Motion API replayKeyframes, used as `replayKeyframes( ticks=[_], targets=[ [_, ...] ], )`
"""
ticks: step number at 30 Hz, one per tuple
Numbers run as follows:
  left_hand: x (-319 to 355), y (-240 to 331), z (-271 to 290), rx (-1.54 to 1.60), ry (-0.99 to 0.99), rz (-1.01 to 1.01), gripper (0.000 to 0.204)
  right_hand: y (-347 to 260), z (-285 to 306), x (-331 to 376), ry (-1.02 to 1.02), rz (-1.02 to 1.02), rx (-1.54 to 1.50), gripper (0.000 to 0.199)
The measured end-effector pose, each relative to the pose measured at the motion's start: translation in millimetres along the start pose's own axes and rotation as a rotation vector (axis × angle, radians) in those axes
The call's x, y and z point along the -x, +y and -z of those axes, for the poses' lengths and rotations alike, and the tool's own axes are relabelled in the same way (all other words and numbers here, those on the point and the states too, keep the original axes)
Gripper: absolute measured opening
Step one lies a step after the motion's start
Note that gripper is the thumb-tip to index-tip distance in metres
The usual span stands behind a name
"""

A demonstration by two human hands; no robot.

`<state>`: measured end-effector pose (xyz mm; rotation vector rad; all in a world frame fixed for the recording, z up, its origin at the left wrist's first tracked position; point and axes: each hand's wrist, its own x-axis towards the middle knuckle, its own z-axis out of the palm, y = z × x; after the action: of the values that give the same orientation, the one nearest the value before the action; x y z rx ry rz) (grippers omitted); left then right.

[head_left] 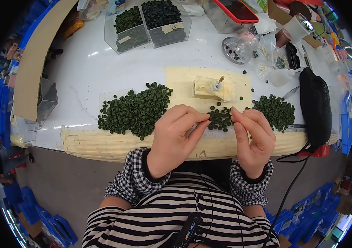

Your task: Inspecting and sorting small green toy components at a factory workbench.

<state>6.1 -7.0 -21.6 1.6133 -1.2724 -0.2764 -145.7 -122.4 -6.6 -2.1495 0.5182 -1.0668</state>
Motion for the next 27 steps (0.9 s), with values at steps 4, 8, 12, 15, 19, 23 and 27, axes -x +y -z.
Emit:
replayKeyframes(
  ticks=[4,8,12,15,19,23,27],
  targets=[
    [-1.6,-0.6,-6.9,-0.159,0.037,-0.054,0.023,-0.9,-1.5,4.8,-0.004,-0.021,0.001,0.029],
    [3.9,4.8,6.6,-0.077,0.085,0.008,0.024,-4.0,-8.5,6.1,-0.034,0.036,0.034,0.025],
    [16.3,3.7,52.1,-0.321,0.119,-0.077,0.023,-9.6,-12.8,9.1,-0.085,0.085,0.062,0.023],
    [33.1,1.1,71.9,-0.481,0.038,0.029,0.025,-12.6,-19.3,8.2,-0.128,0.097,0.052,0.022],
    [41.7,-4.0,69.4,-0.532,0.048,0.056,0.031,-16.9,-31.0,6.2,-0.175,0.127,0.015,0.022],
    [41.1,-14.7,64.6,-0.557,0.11,-0.012,0.028,-19.5,-34.7,5.4,-0.2,0.156,0.022,0.023],
    [42.1,-18.4,66.4,-0.582,0.131,-0.083,0.024,-17.9,-30.4,6.9,-0.213,0.142,0.041,0.023]
  ],
)
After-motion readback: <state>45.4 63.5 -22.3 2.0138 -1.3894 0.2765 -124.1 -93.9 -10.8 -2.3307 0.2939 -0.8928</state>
